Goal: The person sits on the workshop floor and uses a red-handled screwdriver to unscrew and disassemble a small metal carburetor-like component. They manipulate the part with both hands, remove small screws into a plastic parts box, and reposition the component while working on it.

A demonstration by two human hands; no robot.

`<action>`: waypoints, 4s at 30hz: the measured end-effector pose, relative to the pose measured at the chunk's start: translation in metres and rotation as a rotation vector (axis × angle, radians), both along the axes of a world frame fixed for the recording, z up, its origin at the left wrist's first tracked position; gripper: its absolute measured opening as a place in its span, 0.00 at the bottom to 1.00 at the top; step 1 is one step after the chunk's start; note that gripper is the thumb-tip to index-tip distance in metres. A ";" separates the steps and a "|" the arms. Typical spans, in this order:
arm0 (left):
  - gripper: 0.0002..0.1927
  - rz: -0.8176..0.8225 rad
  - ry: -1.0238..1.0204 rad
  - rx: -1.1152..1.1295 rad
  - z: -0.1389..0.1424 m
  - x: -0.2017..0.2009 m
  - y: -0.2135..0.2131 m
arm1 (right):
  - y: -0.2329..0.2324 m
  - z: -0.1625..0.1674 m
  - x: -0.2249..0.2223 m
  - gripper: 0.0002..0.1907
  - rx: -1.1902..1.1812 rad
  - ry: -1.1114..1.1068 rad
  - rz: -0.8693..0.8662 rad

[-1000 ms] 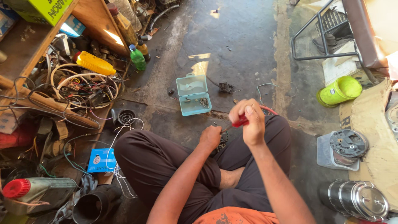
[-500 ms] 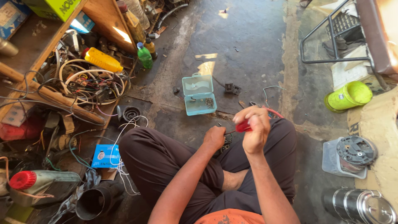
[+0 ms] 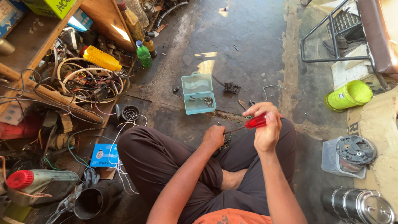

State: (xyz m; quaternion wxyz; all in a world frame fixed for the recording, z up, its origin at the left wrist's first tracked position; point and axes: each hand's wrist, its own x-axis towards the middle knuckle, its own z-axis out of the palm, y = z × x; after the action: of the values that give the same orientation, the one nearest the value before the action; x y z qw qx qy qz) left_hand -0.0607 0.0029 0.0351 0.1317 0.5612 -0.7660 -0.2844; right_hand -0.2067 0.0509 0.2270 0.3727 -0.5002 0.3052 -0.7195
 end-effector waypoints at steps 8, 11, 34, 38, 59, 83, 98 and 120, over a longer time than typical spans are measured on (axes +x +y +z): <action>0.07 -0.003 -0.002 -0.009 0.002 -0.001 0.000 | -0.005 -0.013 -0.009 0.19 -0.054 -0.139 0.349; 0.07 0.000 -0.016 0.011 0.005 -0.001 0.000 | -0.010 -0.008 -0.017 0.20 -0.051 -0.150 0.532; 0.07 -0.002 0.003 -0.056 -0.001 -0.001 0.002 | 0.004 0.015 0.007 0.16 0.146 -0.019 0.025; 0.07 0.009 0.007 -0.028 0.000 -0.001 0.002 | -0.007 0.015 -0.006 0.19 0.055 -0.219 0.431; 0.08 0.021 0.009 -0.012 0.001 0.001 0.001 | -0.013 0.005 0.010 0.25 0.073 -0.115 0.158; 0.09 0.039 -0.016 0.043 0.007 -0.001 -0.001 | -0.018 0.004 0.015 0.14 -0.059 -0.056 0.099; 0.08 0.021 -0.008 0.016 0.008 0.000 -0.001 | -0.020 -0.001 0.005 0.18 -0.041 -0.050 0.179; 0.08 0.008 -0.025 0.012 0.009 0.001 0.000 | -0.013 0.009 0.002 0.21 0.078 -0.138 0.418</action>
State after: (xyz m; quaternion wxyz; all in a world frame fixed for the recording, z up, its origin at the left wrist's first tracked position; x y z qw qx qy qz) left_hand -0.0600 0.0030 0.0437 0.1200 0.5687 -0.7636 -0.2812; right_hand -0.2044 0.0382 0.2358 0.5527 -0.4877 0.1961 -0.6467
